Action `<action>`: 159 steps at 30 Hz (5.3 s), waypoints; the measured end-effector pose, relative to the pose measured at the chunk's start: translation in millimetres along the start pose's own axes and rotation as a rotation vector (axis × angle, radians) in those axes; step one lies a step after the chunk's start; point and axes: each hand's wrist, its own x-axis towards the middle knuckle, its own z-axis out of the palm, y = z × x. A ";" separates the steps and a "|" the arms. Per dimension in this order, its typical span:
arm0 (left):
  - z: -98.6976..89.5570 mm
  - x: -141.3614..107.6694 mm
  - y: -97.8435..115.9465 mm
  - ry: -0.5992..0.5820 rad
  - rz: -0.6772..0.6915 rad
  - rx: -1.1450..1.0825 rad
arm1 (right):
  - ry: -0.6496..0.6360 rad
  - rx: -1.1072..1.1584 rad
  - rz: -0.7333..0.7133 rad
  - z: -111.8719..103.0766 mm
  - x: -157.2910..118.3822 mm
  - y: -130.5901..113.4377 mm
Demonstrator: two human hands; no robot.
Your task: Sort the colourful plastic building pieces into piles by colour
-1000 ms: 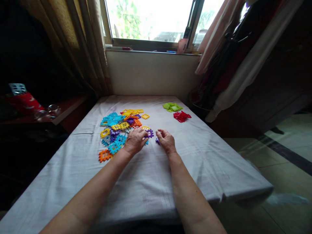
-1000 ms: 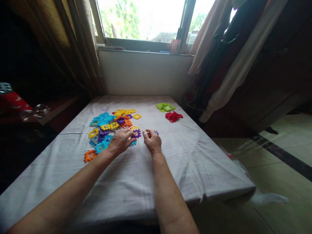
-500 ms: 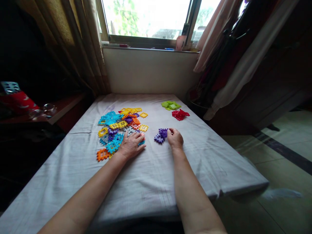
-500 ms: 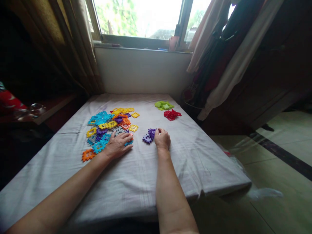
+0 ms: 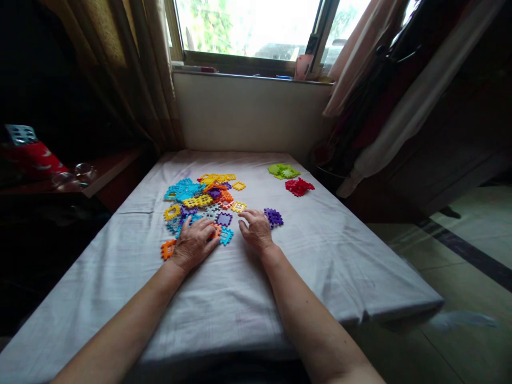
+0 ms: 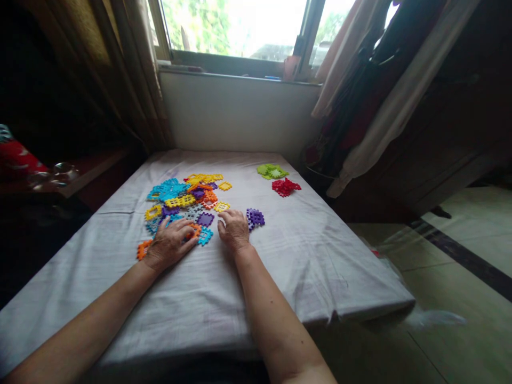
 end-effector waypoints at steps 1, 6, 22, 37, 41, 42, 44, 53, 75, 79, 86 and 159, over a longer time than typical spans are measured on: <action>0.7 -1.9 -2.3 0.010 -0.016 0.002 | -0.042 -0.014 -0.026 2.3 3.1 -6.0; 4.8 -8.7 -10.4 0.042 -0.060 -0.009 | -0.182 -0.088 -0.069 12.6 18.1 -22.7; 7.9 -12.2 -11.4 0.059 -0.066 -0.102 | 0.127 -0.083 0.221 -14.4 3.3 6.3; -10.5 12.3 -102.0 0.006 -0.386 0.170 | 0.255 -0.092 0.643 -31.3 -12.6 84.5; -13.1 26.1 -112.8 -0.058 -0.311 0.215 | 0.265 -0.055 0.640 -34.3 -10.9 79.0; -13.5 29.9 -112.5 -0.069 -0.294 0.227 | 0.263 -0.043 0.633 -34.4 -10.7 77.9; -14.0 37.7 -109.4 -0.096 -0.273 0.240 | 0.260 -0.020 0.622 -33.7 -10.3 76.2; -28.5 45.2 -93.4 -0.200 -0.266 0.265 | 0.359 0.054 0.565 -31.0 -8.1 75.9; -15.8 41.5 8.5 -0.142 -0.480 -1.107 | 0.111 0.644 0.030 7.1 -7.3 6.1; -5.7 47.8 10.2 -0.172 -0.450 -1.063 | 0.101 0.725 0.078 9.4 -4.2 8.4; -2.9 32.2 -31.5 0.003 -0.349 -0.037 | 0.307 0.484 0.442 -31.2 0.9 52.2; 18.3 10.8 -19.2 -0.058 -0.022 -0.066 | 0.014 -0.334 0.314 -10.5 13.7 57.7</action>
